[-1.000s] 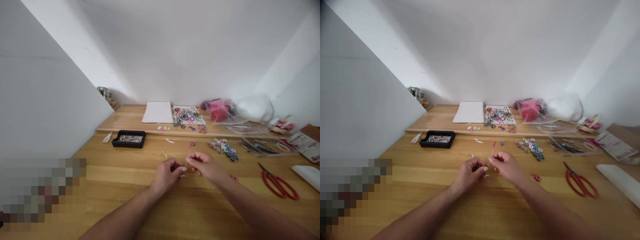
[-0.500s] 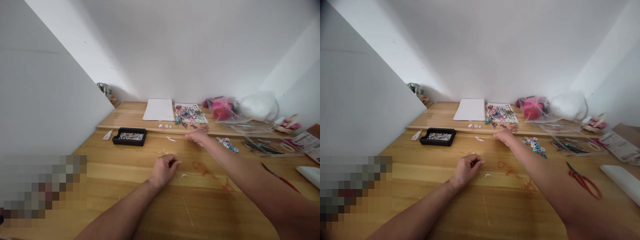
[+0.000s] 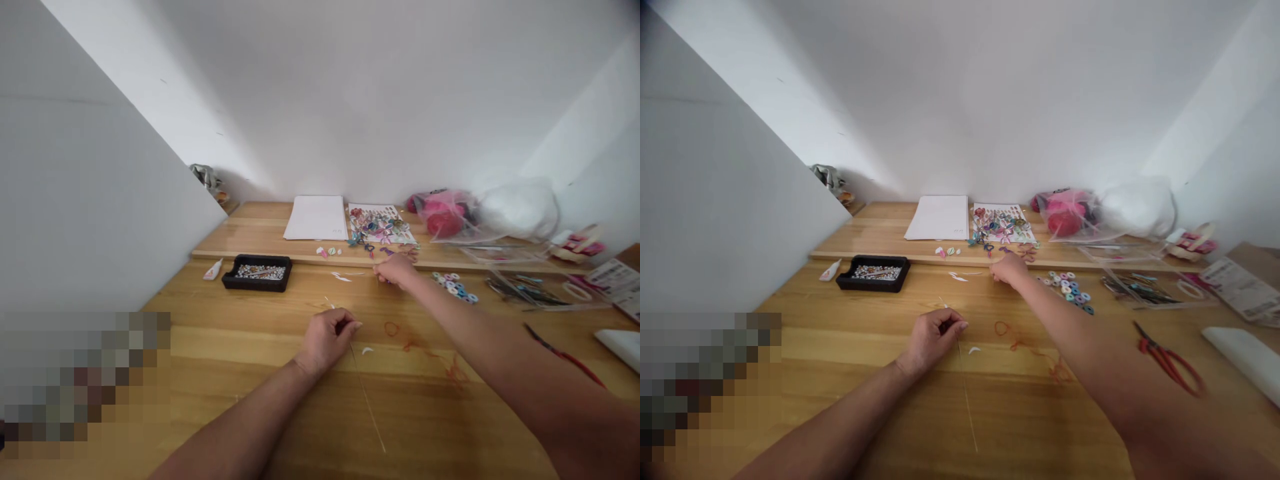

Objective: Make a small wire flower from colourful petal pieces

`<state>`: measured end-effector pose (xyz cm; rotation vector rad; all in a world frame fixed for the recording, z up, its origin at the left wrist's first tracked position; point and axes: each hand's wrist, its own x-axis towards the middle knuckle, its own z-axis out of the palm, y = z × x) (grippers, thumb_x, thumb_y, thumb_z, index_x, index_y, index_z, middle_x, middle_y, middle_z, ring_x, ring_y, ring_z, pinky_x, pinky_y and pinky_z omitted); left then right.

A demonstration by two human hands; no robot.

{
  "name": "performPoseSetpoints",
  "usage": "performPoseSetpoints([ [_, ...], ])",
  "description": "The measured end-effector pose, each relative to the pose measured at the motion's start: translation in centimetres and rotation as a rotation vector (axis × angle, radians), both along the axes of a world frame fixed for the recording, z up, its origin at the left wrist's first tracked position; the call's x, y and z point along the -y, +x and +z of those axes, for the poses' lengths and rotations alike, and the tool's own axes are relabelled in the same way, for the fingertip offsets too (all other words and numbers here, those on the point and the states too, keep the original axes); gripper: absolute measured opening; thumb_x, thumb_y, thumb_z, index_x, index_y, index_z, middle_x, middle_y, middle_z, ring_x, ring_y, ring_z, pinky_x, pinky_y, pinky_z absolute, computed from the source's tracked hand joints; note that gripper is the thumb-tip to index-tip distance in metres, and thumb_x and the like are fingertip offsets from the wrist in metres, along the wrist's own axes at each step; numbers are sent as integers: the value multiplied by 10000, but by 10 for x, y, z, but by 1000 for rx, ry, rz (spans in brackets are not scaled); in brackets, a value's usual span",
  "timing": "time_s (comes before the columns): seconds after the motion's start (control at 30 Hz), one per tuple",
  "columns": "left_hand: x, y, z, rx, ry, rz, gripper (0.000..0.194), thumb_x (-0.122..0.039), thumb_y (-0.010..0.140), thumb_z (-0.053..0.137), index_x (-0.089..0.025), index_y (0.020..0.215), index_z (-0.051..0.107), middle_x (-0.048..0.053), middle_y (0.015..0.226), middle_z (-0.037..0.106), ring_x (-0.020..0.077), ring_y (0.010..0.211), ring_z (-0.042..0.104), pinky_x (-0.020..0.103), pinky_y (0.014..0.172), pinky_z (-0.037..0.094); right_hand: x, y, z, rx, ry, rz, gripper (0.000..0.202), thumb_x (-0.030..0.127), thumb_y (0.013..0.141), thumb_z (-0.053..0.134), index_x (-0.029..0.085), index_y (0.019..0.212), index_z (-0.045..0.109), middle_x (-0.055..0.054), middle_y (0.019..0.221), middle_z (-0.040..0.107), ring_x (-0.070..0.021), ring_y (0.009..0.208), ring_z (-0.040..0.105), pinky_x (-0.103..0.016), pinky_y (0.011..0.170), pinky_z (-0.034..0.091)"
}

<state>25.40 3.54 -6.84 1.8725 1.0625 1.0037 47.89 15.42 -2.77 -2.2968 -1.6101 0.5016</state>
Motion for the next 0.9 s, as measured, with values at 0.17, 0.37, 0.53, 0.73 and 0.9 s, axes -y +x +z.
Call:
performPoseSetpoints([
  [0.17, 0, -1, 1, -5, -8, 2, 212, -345, 849, 597, -172, 741, 657, 5, 664, 639, 115, 603, 528, 220, 581, 385, 9, 4, 9, 69, 14, 45, 184, 323, 751, 642, 167, 740, 737, -70, 587, 676, -203, 646, 648, -268, 616, 469],
  [0.37, 0, 0, 0, 4, -30, 6, 222, -357, 843, 597, -172, 739, 661, 4, 647, 629, 114, 583, 511, 221, 561, 374, 21, 12, 17, 167, 108, 157, 205, 349, 802, 606, 193, 778, 738, -46, 677, 696, -199, 724, 642, -273, 695, 446],
  [0.53, 0, -1, 1, 6, -23, 2, 224, -359, 844, 598, -174, 736, 663, 8, 653, 638, 119, 589, 520, 225, 570, 379, 26, 11, 10, 229, 260, 325, 325, 303, 825, 602, 233, 1131, 684, -44, 964, 710, -192, 859, 627, -271, 774, 424],
  [0.73, 1, -1, 3, 4, -27, 0, 214, -350, 842, 603, -173, 742, 671, 7, 652, 640, 117, 587, 517, 220, 566, 381, 23, 13, 3, 292, 312, 396, 400, 329, 827, 630, 228, 1212, 666, -106, 1076, 684, -264, 991, 597, -349, 885, 392],
  [0.9, 0, -1, 5, 3, -22, 1, 203, -334, 839, 608, -168, 740, 670, 7, 652, 643, 114, 587, 520, 215, 566, 382, 23, 15, 3, 281, 325, 389, 364, 348, 868, 575, 236, 1202, 667, -68, 972, 709, -214, 879, 617, -287, 769, 407],
])
